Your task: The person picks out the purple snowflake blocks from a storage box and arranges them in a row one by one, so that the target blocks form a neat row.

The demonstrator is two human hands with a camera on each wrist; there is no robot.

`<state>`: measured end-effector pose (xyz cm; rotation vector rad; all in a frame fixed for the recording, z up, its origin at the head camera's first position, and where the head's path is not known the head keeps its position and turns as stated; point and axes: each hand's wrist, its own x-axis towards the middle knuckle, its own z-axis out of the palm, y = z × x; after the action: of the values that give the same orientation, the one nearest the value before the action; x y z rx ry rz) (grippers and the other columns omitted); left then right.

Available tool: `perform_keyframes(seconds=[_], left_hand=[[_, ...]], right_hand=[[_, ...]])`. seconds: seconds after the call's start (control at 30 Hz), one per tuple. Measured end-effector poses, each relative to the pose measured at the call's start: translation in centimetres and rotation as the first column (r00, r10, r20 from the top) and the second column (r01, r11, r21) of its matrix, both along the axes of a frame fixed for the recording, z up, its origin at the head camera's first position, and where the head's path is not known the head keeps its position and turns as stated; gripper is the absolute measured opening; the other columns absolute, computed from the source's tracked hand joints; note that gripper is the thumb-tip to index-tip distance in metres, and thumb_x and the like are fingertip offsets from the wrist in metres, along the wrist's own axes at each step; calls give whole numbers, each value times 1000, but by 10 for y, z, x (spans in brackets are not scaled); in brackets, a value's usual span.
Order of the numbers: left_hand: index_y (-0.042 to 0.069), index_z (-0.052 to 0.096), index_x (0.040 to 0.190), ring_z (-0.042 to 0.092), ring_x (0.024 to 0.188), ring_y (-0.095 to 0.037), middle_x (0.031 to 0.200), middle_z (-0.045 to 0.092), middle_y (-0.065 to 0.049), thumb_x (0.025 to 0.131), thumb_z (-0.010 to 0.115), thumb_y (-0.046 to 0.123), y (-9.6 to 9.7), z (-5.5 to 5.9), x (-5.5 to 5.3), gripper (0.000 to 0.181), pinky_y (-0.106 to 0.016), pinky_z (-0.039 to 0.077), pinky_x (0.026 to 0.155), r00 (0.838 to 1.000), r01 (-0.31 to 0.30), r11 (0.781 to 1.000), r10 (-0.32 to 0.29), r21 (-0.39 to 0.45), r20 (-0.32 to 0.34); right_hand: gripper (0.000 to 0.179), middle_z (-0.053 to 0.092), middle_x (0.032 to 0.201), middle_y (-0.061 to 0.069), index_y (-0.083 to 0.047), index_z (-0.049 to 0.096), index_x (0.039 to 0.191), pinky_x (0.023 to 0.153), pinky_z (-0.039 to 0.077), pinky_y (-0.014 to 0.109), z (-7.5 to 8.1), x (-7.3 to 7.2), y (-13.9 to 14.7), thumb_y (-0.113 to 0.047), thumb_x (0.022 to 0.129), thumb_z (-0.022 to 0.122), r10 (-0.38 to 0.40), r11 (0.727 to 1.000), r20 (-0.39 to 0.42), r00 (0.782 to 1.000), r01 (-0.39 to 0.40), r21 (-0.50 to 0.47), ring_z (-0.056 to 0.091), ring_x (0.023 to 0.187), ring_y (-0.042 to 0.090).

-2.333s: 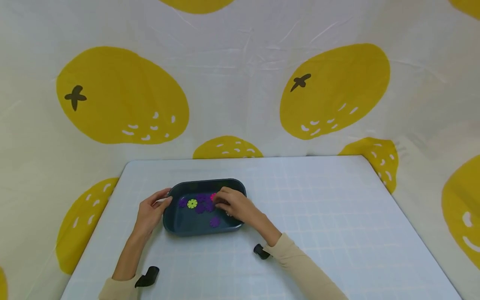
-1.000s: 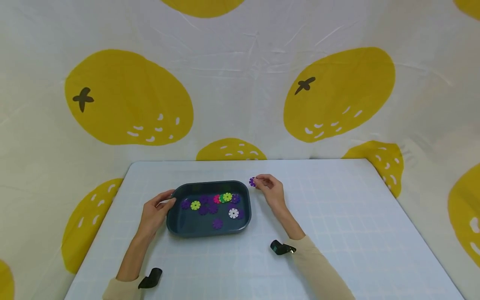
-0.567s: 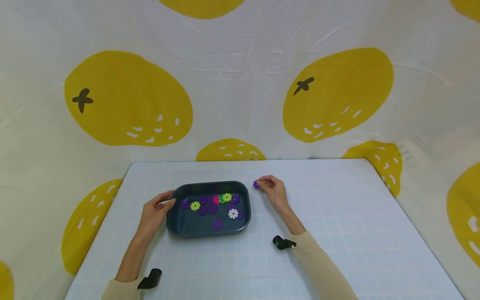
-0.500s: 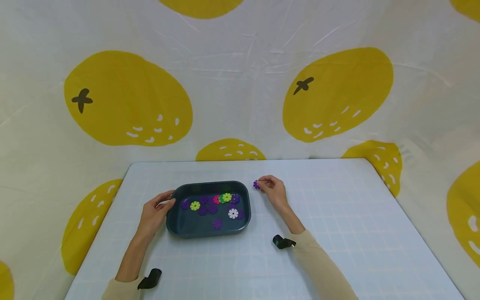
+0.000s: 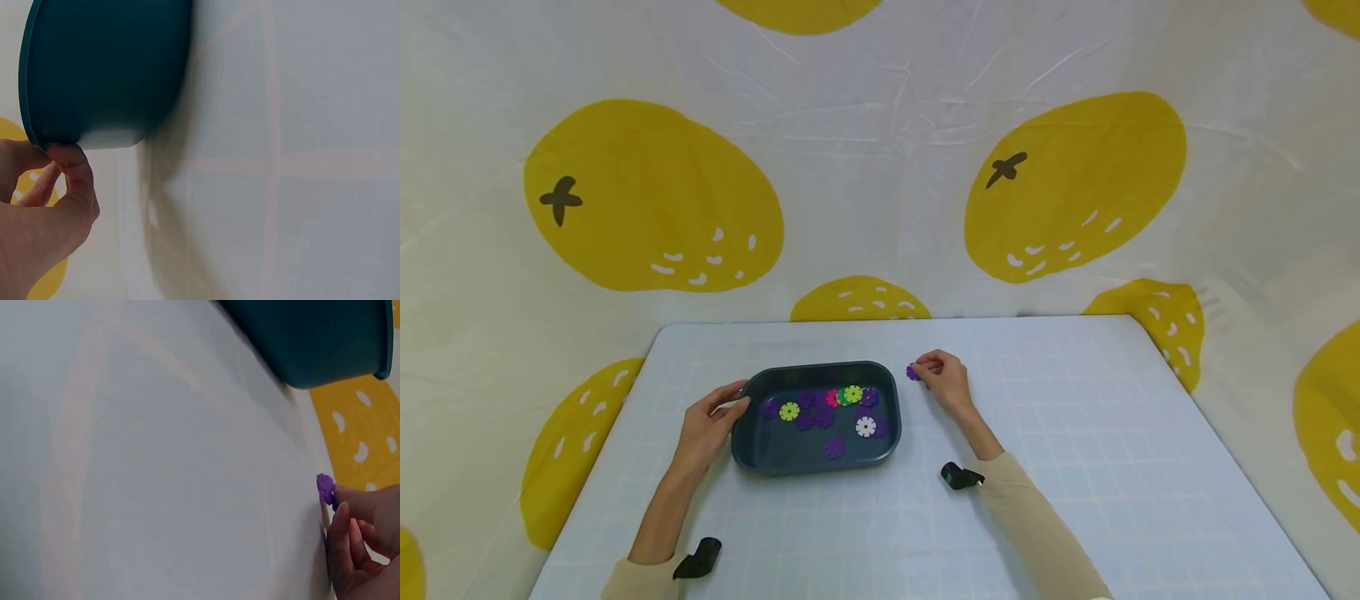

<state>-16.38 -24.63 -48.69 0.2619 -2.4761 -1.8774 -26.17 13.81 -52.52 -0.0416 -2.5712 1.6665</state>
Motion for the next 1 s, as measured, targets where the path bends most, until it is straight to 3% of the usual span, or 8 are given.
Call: perform_keyframes(seconds=[0.37,1.0], left_hand=[[1,56,145,65,94,-7,136,55,-19,103,65,20,-1,-2,-1,47,-18,52,75,1000,3,1000,-3,10,14],[-3,59,141,65,88,-3,135,61,-23,102,67,18,-4,1,-1,45,-16,52,75,1000,13,1000,-13,2,-17]], right_hand=[[15,67,85,10,0,72,98,62,46,22,6,-4,-9,-13,95,76,-7,988,52,999,-1,153,57,71,18],[15,65,87,10,-1,71,100,62,48,21,5,-5,-8,-15,96,75,8,989,55,998,-17,149,57,70,17]])
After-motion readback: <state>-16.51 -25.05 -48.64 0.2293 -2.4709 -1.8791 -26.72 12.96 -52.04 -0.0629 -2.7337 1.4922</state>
